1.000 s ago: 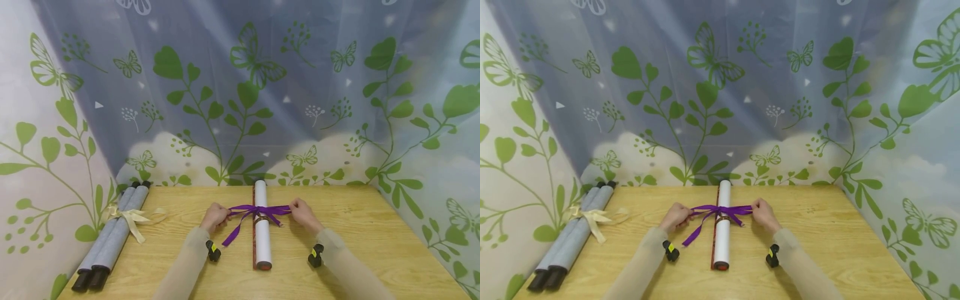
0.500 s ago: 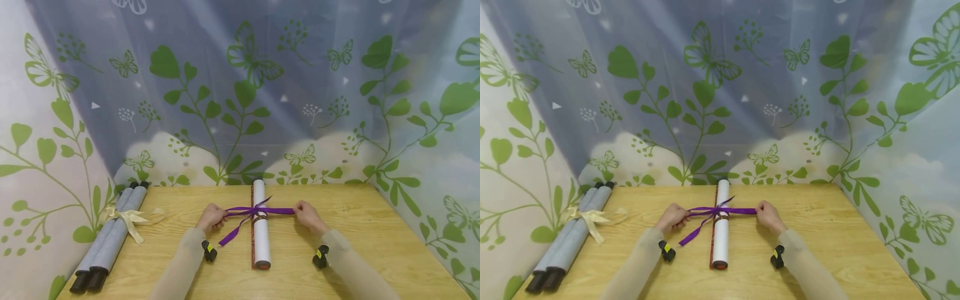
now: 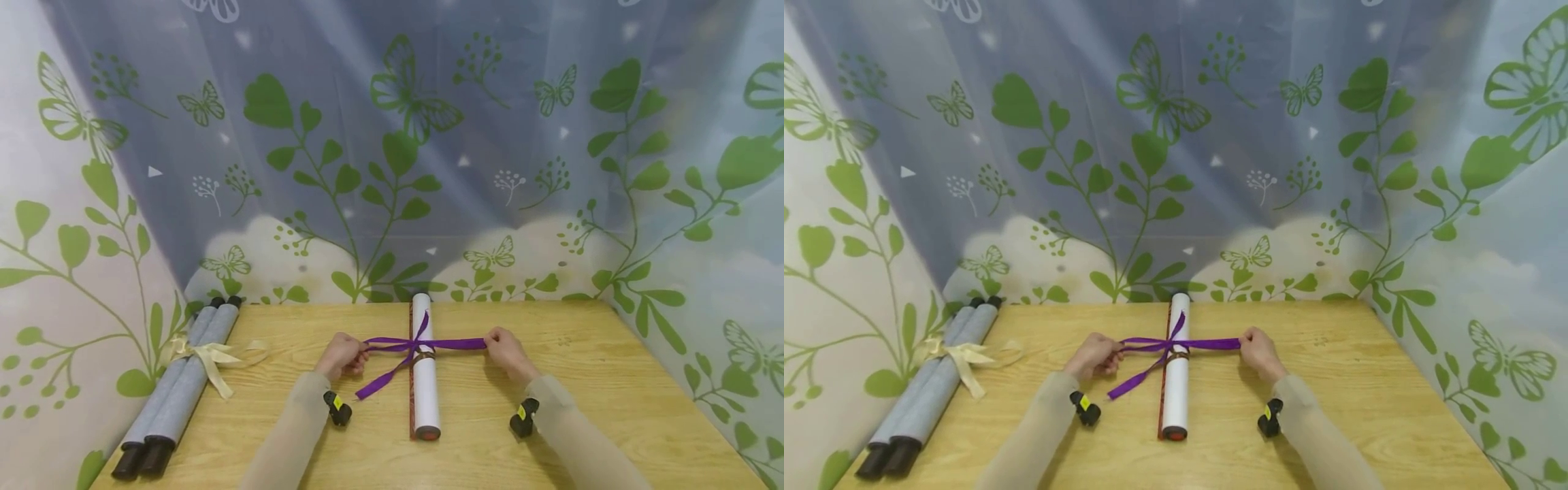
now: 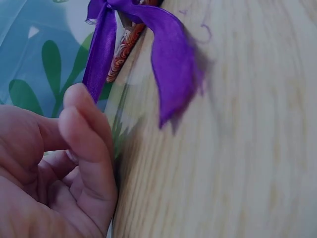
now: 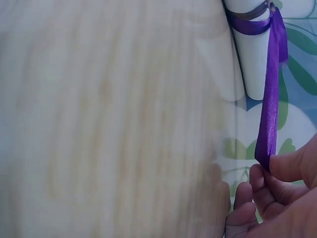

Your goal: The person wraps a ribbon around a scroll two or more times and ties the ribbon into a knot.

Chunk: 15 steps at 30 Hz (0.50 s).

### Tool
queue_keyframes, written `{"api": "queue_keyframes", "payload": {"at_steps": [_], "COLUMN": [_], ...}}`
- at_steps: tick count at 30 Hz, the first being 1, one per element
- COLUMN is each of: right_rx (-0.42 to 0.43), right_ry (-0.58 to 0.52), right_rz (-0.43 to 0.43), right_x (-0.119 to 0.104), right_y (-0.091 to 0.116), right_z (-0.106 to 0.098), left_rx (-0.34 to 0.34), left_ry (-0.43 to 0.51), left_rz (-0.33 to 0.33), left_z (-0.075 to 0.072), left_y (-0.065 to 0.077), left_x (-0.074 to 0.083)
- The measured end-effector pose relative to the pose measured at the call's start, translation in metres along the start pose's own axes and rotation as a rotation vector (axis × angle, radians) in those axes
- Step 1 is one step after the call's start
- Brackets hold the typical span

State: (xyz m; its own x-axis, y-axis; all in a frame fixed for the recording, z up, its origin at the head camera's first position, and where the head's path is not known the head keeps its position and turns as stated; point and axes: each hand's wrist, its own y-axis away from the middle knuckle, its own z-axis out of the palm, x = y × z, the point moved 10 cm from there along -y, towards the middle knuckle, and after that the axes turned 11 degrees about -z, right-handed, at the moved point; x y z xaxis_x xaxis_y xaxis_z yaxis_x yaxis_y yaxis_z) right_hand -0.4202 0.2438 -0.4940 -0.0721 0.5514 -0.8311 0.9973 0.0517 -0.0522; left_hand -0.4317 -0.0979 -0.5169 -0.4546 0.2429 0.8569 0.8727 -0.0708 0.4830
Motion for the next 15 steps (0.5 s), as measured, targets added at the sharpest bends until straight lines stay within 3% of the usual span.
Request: {"api": "queue_keyframes", "payload": {"at_steps": [6,9,13,15], "right_rx": [0.012,-0.006,-0.018,-0.015], "right_ry": [-0.042,-0.081,-0.057,-0.002], "right_rz": [-0.026,-0.039,-0.1,-0.171], "right_x": [-0.001,-0.002,-0.014,-0.027], "right_y": [-0.002,-0.003,-0.005,-0.006], "right_z": [-0.003,-0.002,0.003,0.007], "left_rx": [-0.014,-0.022,-0.001,-0.007], "left_ry": [0.006,0.043,0.158,0.209], "left_rz": [-0.014,0.013,0.128,0.188], "left_z": [0.001,0.001,-0.003,-0.002], "left_y": [0.0,0.0,0.002,0.004], "left_x": [-0.001,0.005,0.023,0.03]}}
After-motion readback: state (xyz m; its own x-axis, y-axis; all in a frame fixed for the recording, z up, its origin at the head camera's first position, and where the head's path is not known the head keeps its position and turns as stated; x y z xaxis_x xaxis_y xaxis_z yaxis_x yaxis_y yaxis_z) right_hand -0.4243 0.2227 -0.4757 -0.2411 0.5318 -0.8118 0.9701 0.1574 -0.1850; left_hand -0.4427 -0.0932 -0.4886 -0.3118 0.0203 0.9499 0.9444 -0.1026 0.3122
